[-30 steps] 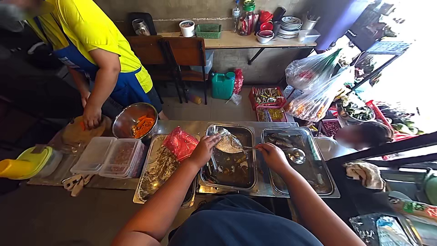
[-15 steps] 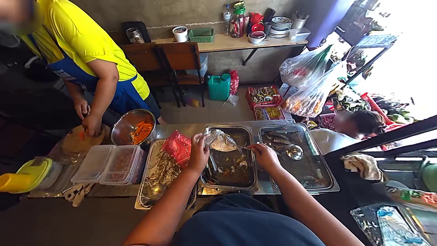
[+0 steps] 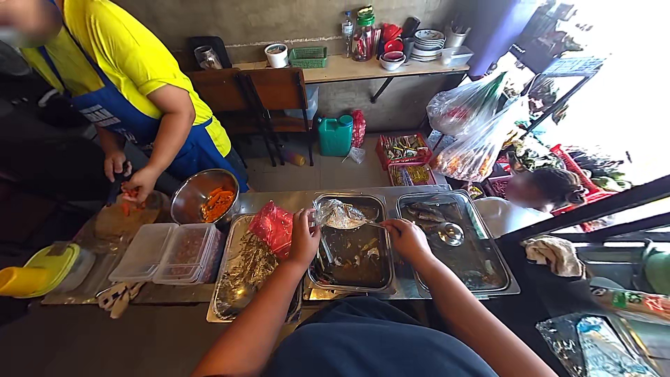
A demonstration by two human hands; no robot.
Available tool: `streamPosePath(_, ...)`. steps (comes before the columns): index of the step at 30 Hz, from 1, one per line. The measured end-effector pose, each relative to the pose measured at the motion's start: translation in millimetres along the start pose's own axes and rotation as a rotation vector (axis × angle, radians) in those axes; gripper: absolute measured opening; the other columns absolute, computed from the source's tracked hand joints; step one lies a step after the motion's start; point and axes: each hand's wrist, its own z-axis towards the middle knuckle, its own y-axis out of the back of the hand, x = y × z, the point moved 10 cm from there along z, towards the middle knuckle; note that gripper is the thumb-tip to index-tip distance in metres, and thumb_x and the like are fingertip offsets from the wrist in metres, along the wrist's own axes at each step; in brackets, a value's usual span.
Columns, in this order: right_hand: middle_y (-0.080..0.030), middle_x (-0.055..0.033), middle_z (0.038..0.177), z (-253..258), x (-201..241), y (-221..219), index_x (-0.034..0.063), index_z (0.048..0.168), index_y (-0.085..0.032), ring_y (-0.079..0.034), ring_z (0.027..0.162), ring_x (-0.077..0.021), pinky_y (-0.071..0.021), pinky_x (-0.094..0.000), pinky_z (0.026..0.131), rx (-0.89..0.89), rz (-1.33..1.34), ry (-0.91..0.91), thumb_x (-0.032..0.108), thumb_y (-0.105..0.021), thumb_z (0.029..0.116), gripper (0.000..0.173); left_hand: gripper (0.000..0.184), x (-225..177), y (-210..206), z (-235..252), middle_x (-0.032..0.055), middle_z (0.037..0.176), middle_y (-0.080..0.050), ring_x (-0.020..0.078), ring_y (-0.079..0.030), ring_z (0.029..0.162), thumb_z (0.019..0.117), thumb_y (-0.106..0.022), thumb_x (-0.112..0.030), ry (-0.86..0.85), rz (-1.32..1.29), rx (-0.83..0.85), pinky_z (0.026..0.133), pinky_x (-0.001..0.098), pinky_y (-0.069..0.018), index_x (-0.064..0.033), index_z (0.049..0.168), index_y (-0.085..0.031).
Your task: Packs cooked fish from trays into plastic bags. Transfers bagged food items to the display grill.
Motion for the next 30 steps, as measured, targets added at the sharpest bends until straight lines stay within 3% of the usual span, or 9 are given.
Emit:
streamPosePath(5, -0.071, -0.0089, 0.126, -2.4, 4.9, -2.6, 0.0159, 0.126, -0.073, -0.063, 0.123, -0.0265, -0.0420, -0.0503, 0.111, -0.015, -0.041, -0.016, 0.018, -0.046, 0.1084, 0.032, 0.051, -2.9, -0.5, -1.1, 0.0147, 0.118, -0.067, 0.0168, -0.069, 0.107, 0.0963, -0.063, -0.007, 0.040, 0.003, 0.015, 0.090, 0.0305, -0.0586, 0.0025, 0.144, -0.047)
streamPosePath(9, -0.071, -0.0086, 0.125, -4.9, 10.3, -6.6, 0.0172, 0.126, -0.072, -0.063, 0.123, -0.0263, -0.0419, -0.0496, 0.111, -0.028, -0.043, -0.020, 0.019, -0.046, 0.1085, 0.032, 0.051, -4.6, 0.7, -5.4, 0.0129, 0.117, -0.068, 0.0163, -0.069, 0.105, 0.0953, -0.066, -0.008, 0.073, 0.009, -0.002, 0.086, 0.0303, -0.0597, 0.0000, 0.142, -0.049)
streamPosePath(15, -0.072, -0.0095, 0.119, -9.8, 19.4, -15.7, 0.0174, 0.125, -0.073, -0.065, 0.118, -0.0278, -0.0439, -0.0506, 0.108, -0.107, -0.052, -0.008, 0.018, -0.047, 0.1075, 0.032, 0.047, -11.6, 3.3, -11.6, 0.0130, 0.117, -0.069, 0.0187, -0.068, 0.109, 0.0963, -0.064, -0.008, 0.015, 0.124, -0.051, 0.093, 0.0327, -0.0570, 0.0021, 0.140, -0.052)
streamPosePath(19, -0.073, -0.0097, 0.116, -13.5, 26.1, -19.3, 0.0179, 0.124, -0.074, -0.066, 0.114, -0.0288, -0.0460, -0.0511, 0.104, -0.167, -0.060, 0.022, 0.016, -0.046, 0.1064, 0.033, 0.045, -12.7, 7.5, -12.4, 0.0118, 0.114, -0.071, 0.0163, -0.070, 0.103, 0.0959, -0.063, -0.005, 0.004, 0.140, -0.088, 0.089, 0.0301, -0.0582, 0.0025, 0.139, -0.053)
streamPosePath(24, -0.073, -0.0101, 0.116, -13.9, 30.8, -22.3, 0.0192, 0.124, -0.074, -0.066, 0.114, -0.0293, -0.0461, -0.0513, 0.104, -0.182, -0.050, 0.023, 0.014, -0.047, 0.1054, 0.033, 0.060, -13.9, 11.1, -15.9, 0.0195, 0.127, -0.059, 0.0166, -0.069, 0.095, 0.0913, -0.065, -0.001, 0.046, 0.134, -0.124, 0.082, 0.0279, -0.0593, 0.0038, 0.146, -0.043)
streamPosePath(30, -0.072, -0.0092, 0.117, -13.6, 38.6, -26.3, 0.0218, 0.125, -0.074, -0.066, 0.114, -0.0292, -0.0463, -0.0508, 0.103, -0.165, -0.109, 0.031, 0.016, -0.046, 0.1056, 0.035, 0.066, -25.2, 9.0, -22.7, 0.0213, 0.135, -0.055, 0.0183, -0.069, 0.090, 0.0891, -0.070, -0.005, 0.091, 0.234, -0.123, 0.077, 0.0303, -0.0600, -0.0012, 0.149, -0.042)
